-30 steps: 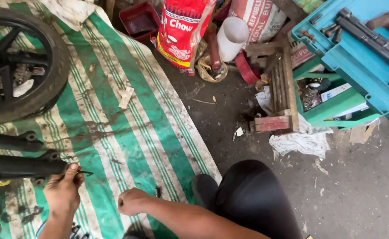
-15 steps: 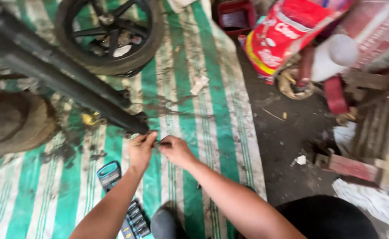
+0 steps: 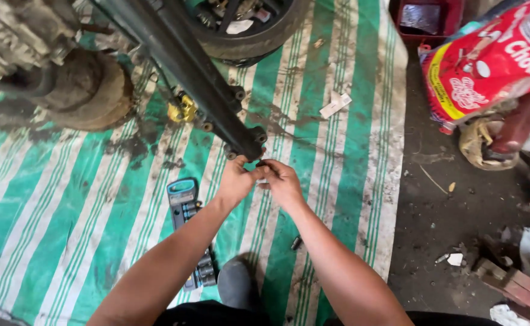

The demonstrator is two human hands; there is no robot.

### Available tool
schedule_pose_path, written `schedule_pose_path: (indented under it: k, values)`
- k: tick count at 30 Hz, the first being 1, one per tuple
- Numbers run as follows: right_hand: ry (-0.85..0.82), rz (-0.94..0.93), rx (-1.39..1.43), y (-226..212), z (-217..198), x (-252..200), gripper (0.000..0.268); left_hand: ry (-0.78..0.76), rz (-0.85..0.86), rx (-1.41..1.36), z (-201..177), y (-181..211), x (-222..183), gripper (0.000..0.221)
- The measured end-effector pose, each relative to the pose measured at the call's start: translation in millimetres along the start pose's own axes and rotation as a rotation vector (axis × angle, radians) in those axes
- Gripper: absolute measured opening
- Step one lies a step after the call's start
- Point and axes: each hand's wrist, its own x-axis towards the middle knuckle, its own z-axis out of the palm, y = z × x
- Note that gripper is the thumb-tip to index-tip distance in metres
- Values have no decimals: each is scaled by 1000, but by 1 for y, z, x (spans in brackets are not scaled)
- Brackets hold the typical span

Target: Repairing motorcycle front fork components using a hammer and punch.

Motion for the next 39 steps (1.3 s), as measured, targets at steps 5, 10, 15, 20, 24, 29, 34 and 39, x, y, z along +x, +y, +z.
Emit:
schedule_pose_path:
  k: [5, 10, 15, 20, 24, 29, 34, 39]
  values:
    - [-34, -10, 166, -5, -4, 1, 23, -63, -41, 73, -50, -51, 32, 39]
    - [-74, 56, 330, -4, 0, 12, 32, 124, -165, 111, -117, -6, 35, 74]
    - [-18, 20, 396, 4, 4, 29, 22, 274, -159, 24, -107, 98, -28, 82]
    - [51, -11, 333, -12, 6, 26, 18, 175, -220, 108, -61, 114, -51, 112]
    - [116, -5, 299, -24, 16, 11, 18, 144, -121, 190, -50, 94, -37, 117]
    - [153, 49, 291, -27, 21, 9, 20, 110, -18, 158, -46, 66, -9, 82]
    - [177, 64, 281, -23, 23, 14, 17, 176, 85, 225, -46, 59, -3, 51]
    - [153, 94, 353, -5, 22, 18, 15, 181, 52, 237, -47, 61, -5, 47]
